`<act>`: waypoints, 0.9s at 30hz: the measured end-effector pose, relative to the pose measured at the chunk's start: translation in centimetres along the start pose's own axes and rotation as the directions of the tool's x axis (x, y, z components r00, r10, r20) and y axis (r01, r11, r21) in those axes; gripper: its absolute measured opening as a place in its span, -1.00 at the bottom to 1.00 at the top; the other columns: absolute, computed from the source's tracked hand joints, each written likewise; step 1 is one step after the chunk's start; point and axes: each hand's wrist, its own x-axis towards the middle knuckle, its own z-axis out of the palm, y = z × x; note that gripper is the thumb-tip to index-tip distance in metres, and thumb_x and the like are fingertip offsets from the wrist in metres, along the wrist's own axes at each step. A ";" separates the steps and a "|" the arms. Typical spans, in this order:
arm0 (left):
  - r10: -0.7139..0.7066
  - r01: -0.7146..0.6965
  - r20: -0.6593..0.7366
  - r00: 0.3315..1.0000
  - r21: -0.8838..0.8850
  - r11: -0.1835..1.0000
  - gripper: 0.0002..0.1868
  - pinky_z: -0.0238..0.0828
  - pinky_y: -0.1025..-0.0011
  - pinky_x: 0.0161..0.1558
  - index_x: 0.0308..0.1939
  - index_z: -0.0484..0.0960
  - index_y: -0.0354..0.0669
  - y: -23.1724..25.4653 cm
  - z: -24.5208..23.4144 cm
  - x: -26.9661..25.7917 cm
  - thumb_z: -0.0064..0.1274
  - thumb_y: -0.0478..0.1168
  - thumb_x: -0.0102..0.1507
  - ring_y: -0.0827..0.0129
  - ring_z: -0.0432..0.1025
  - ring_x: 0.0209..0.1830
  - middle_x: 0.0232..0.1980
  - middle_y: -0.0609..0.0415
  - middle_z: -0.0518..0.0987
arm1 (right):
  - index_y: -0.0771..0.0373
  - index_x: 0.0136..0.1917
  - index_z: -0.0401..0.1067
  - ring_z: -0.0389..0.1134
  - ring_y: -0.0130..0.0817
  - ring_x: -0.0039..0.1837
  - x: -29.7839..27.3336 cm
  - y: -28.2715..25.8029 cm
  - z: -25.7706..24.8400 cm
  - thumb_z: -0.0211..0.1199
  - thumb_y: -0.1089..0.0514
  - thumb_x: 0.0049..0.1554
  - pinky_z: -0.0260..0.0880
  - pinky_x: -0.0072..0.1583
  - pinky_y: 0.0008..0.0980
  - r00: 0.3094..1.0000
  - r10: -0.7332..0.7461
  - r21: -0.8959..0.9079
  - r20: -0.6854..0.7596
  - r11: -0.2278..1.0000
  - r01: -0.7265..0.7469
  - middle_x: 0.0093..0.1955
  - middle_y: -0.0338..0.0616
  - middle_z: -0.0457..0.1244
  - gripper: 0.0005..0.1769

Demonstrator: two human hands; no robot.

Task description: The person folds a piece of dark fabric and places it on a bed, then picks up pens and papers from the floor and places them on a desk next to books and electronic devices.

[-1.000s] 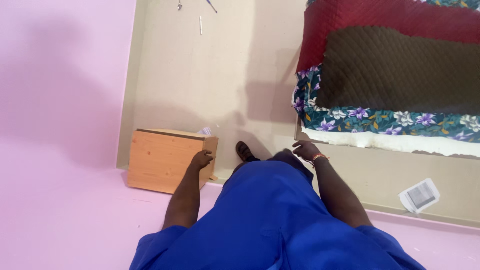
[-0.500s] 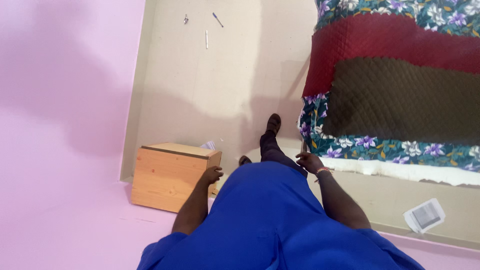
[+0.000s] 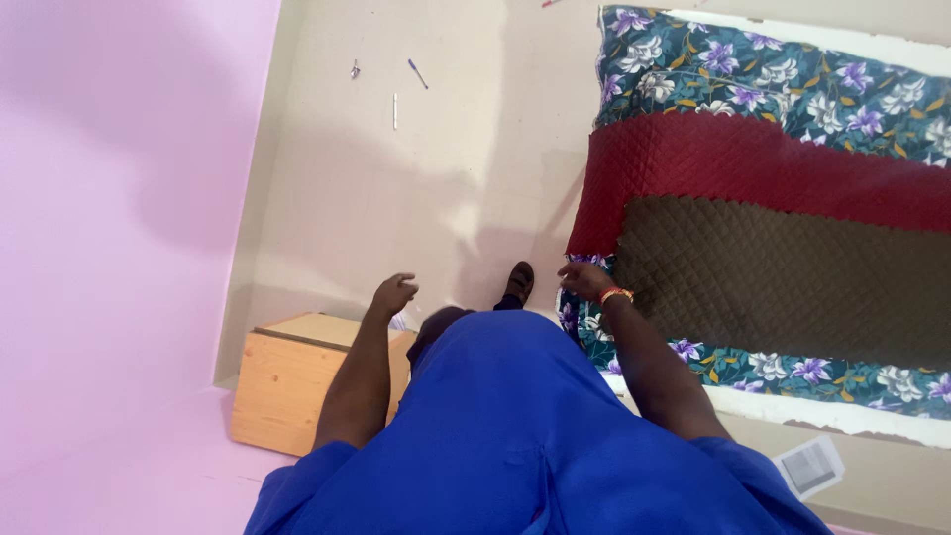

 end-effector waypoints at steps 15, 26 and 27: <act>-0.324 0.309 0.144 0.935 0.117 0.944 -0.44 0.44 0.34 -0.35 0.31 0.54 -0.08 -1.2 -1.4 6.8 0.19 -0.10 0.23 0.24 0.62 -0.18 -0.12 -0.12 0.70 | 0.18 0.24 0.51 0.38 -0.43 -0.22 -1.4 3.3 -0.8 0.32 0.17 0.16 0.43 -0.22 -0.32 0.943 0.314 0.313 0.108 0.890 -0.332 -0.09 -0.22 0.44 -0.64; -0.288 0.250 0.216 0.933 0.185 0.950 -0.45 0.41 0.37 -0.42 0.31 0.55 -0.07 9.6 -8.9 21.3 0.20 -0.11 0.23 0.35 0.54 -0.31 -0.16 -0.03 0.67 | 0.08 0.33 0.38 0.49 -0.36 -0.14 10.5 -7.1 -8.5 0.19 0.18 0.19 0.32 -0.27 -0.35 0.941 0.222 0.323 0.256 0.898 -0.299 0.03 -0.26 0.46 -0.58; -0.239 0.191 0.215 0.947 0.220 0.956 -0.44 0.42 0.36 -0.41 0.32 0.54 -0.07 11.0 -9.9 23.6 0.19 -0.10 0.23 0.35 0.54 -0.31 -0.17 -0.05 0.67 | 0.12 0.32 0.41 0.48 -0.36 -0.12 11.7 -8.4 -9.7 0.22 0.18 0.19 0.34 -0.25 -0.36 0.963 0.204 0.334 0.175 0.908 -0.254 0.03 -0.21 0.46 -0.59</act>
